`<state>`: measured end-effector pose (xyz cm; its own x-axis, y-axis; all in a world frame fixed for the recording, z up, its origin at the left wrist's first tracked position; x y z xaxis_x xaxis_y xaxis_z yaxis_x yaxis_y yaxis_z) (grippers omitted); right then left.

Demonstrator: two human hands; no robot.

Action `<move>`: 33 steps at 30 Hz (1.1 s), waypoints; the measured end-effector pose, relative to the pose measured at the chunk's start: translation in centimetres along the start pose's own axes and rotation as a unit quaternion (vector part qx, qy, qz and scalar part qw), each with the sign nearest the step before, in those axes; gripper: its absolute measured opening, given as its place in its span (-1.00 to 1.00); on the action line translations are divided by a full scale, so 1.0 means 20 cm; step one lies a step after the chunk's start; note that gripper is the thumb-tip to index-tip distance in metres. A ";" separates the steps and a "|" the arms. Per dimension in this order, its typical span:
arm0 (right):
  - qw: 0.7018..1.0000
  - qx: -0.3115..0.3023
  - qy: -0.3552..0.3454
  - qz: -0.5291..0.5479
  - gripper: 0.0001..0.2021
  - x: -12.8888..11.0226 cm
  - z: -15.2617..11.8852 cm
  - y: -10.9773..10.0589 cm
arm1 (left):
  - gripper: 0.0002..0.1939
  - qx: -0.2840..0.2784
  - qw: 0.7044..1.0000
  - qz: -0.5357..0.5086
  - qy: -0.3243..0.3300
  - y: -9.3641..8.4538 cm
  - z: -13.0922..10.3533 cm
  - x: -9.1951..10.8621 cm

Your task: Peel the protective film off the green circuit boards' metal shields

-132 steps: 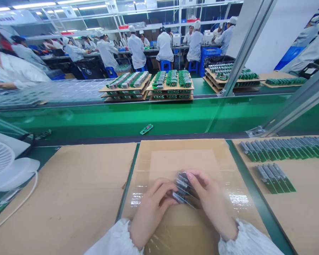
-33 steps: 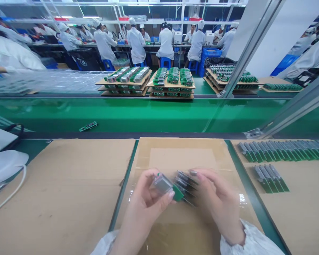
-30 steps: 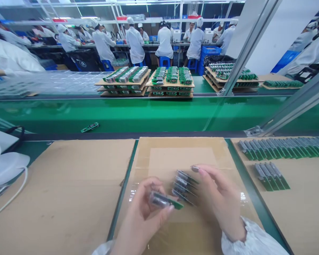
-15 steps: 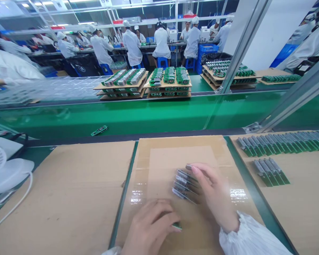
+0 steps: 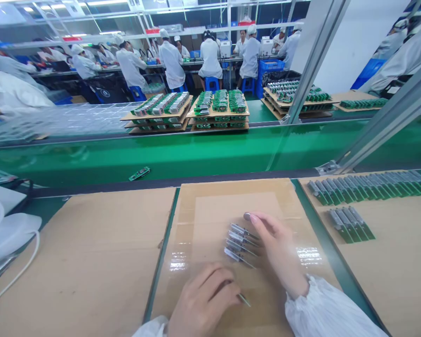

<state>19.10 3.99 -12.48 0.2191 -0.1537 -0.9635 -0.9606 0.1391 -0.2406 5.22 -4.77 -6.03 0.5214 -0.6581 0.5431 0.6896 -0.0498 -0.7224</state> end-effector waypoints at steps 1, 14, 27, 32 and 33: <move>1.000 0.000 0.001 0.004 -0.74 0.00 0.00 0.00 | -0.89 0.003 1.000 0.008 0.002 0.00 0.00 0.00; 1.000 0.000 0.012 0.008 -0.74 0.01 0.00 0.01 | -0.75 0.042 0.997 -0.004 -0.065 -0.02 -0.03 -0.10; 0.999 -0.020 0.027 0.027 -0.69 0.04 0.01 0.04 | -0.73 0.048 0.990 -0.056 -0.121 -0.03 -0.05 -0.16; 0.999 -0.022 0.033 0.029 -0.69 0.04 0.01 0.04 | -0.71 0.048 0.992 -0.031 -0.113 -0.02 -0.07 -0.16; 0.999 -0.023 0.034 0.029 -0.68 0.04 0.01 0.04 | -0.72 0.052 0.991 -0.031 -0.118 -0.03 -0.07 -0.17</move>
<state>18.54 4.14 -13.52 0.1526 -0.2133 -0.9650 -0.9785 0.1043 -0.1777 2.40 -3.58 -8.09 0.5703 -0.4613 0.6797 0.7665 0.0013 -0.6423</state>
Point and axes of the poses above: each hand's wrist, its own z-axis towards the middle knuckle, its own y-axis out of the palm, x = y × z, the point moved 10 cm from there along z, towards the middle knuckle, and after that the axes turned 7 degrees about -z, right-handed, at the moved point
